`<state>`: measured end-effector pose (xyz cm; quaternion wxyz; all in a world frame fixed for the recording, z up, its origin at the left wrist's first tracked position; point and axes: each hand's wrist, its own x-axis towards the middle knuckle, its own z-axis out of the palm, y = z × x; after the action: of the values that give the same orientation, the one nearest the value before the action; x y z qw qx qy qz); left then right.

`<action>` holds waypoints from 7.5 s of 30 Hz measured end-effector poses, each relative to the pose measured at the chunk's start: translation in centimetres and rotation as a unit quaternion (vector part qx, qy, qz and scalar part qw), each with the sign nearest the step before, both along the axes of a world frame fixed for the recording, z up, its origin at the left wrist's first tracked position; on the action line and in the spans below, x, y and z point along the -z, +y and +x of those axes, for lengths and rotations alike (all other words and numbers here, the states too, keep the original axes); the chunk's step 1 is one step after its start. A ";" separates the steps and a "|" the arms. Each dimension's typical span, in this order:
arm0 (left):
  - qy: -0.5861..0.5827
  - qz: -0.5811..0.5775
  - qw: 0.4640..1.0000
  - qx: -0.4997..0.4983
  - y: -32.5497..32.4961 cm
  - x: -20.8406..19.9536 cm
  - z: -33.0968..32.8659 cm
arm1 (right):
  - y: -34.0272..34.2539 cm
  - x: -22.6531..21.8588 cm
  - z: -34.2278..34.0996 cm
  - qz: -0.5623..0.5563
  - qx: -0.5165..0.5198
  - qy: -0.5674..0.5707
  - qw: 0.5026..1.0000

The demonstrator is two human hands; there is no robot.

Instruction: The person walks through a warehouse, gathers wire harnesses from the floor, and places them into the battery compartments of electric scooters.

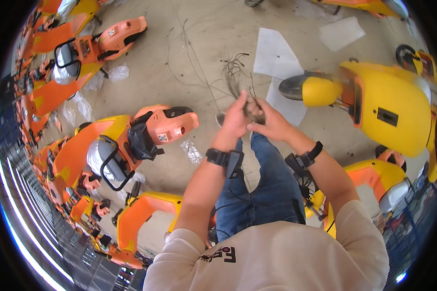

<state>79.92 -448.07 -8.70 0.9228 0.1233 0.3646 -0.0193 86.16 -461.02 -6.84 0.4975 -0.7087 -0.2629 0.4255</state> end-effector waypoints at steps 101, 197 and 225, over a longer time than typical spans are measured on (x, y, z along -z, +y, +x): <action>0.192 0.682 0.703 0.060 26.3 -1.4 14.9 | 36.2 0.9 20.3 -0.143 0.066 0.231 0.960; -0.431 0.451 0.273 0.733 53.9 16.5 74.5 | 44.9 21.6 66.2 0.178 0.687 0.495 0.500; 0.093 -0.015 0.994 0.063 67.8 13.1 70.8 | 68.0 10.3 71.9 -0.064 0.030 0.187 0.980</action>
<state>150.73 -380.28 -21.83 0.8836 0.1299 0.4400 -0.0940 158.02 -393.02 -17.12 0.5038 -0.6548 -0.1160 0.5514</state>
